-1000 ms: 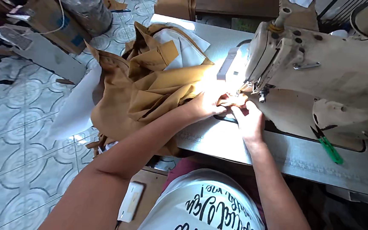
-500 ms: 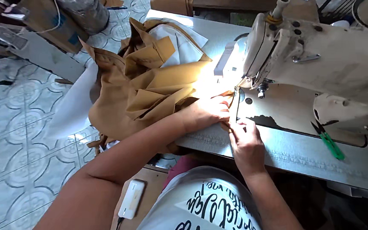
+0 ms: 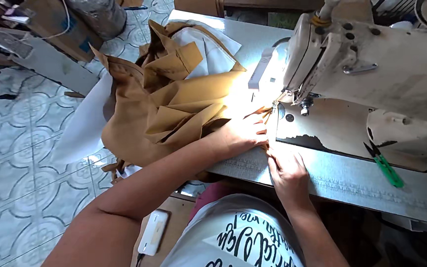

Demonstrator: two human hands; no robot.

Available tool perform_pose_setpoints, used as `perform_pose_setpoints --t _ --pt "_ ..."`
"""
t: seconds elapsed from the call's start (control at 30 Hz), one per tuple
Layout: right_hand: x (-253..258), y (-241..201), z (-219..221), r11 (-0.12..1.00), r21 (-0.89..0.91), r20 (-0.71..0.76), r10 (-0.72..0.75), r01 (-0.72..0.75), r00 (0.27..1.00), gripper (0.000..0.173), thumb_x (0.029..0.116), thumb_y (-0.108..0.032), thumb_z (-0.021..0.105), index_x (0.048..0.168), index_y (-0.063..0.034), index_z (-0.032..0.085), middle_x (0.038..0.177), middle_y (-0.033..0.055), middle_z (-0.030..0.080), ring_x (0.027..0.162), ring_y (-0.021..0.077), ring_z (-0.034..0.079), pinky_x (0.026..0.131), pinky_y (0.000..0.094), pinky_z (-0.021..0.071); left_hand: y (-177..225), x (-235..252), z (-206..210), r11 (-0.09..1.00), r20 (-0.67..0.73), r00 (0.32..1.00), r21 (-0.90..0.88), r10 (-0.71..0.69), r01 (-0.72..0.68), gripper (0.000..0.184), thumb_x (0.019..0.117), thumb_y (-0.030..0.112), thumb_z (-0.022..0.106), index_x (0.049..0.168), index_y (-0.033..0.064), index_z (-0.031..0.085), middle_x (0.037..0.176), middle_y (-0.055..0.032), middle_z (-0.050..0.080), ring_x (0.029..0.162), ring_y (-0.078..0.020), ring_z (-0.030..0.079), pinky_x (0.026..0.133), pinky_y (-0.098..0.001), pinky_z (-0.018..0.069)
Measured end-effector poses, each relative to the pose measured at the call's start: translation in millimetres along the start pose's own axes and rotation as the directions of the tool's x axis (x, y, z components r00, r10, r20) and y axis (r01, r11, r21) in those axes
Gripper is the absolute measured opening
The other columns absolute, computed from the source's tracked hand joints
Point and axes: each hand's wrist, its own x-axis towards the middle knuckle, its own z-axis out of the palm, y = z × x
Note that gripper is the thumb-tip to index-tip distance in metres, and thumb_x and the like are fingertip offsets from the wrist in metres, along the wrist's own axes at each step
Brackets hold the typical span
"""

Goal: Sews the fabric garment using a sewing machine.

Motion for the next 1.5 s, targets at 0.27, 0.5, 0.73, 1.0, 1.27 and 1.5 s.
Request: perform_pose_setpoints --t 0.27,0.5,0.73,1.0,1.27,1.5 --pt "0.9 -2.8 -2.6 0.999 -0.036 0.049 0.023 -0.021 0.999 0.017 0.0964 -0.017 0.065 0.1 -0.011 0.081 0.101 0.0053 0.078 0.099 0.0252 0.072 0.088 0.0373 0.0578 5.5 0.2 -4.0 0.999 0.084 0.996 0.037 -0.014 0.011 0.028 0.1016 0.006 0.052 0.108 0.018 0.076 0.111 -0.0034 0.071 0.122 -0.0252 0.06 0.098 -0.0437 0.05" --pt "15.3 0.1 1.9 0.997 -0.072 0.043 0.018 -0.014 0.999 0.016 0.0957 -0.014 0.065 0.095 -0.0093 0.081 0.097 0.0062 0.078 0.093 0.024 0.073 0.08 0.0349 0.0592 -0.2 3.6 -4.1 0.996 0.046 0.997 0.074 -0.061 0.058 0.031 0.1003 0.004 0.052 0.113 0.0191 0.075 0.114 -0.0054 0.071 0.122 -0.0272 0.061 0.1 -0.0464 0.0492" --pt "47.7 11.4 13.2 0.996 -0.082 0.001 -0.028 0.028 1.0 0.013 0.0944 -0.011 0.068 0.101 -0.0057 0.079 0.102 0.012 0.076 0.102 0.0302 0.072 0.084 0.0421 0.059 -16.3 18.0 -4.4 0.984 0.035 0.987 0.092 -0.156 0.152 0.029 0.1029 0.005 0.049 0.115 0.0165 0.073 0.122 -0.0083 0.069 0.132 -0.0311 0.055 0.112 -0.0575 0.0369" --pt "69.2 24.3 22.9 0.995 -0.101 0.014 -0.017 0.019 1.0 0.018 0.0973 -0.013 0.066 0.111 -0.0108 0.078 0.108 0.007 0.076 0.098 0.0286 0.071 0.079 0.042 0.0578 -35.0 24.0 9.5 0.98 -0.102 0.979 0.076 -0.176 0.184 0.03 0.1054 0.011 0.046 0.114 0.0173 0.075 0.129 -0.011 0.066 0.125 -0.0327 0.058 0.111 -0.0597 0.0354" --pt "63.4 5.4 10.0 0.94 0.005 0.07 0.339 -0.34 0.938 0.017 0.0976 -0.02 0.068 0.099 -0.0058 0.076 0.1 0.0127 0.074 0.09 0.0287 0.072 0.077 0.0489 0.0586 -32.4 28.4 5.7 0.877 -0.098 0.881 -0.201 -0.462 0.437 0.023 0.0934 0.008 0.063 0.115 0.0053 0.069 0.111 -0.0138 0.071 0.109 -0.0311 0.067 0.096 -0.0509 0.0511" --pt "84.6 -5.1 17.3 0.872 0.227 0.143 0.41 -0.433 0.901 0.015 0.097 -0.019 0.069 0.102 -0.0046 0.073 0.097 0.013 0.073 0.081 0.0269 0.071 0.072 0.0498 0.057 -28.0 31.3 -8.8 0.807 0.035 0.874 -0.366 -0.486 0.463 0.023 0.0918 0.01 0.068 0.114 0.0033 0.068 0.109 -0.0136 0.07 0.105 -0.027 0.067 0.093 -0.0465 0.053"
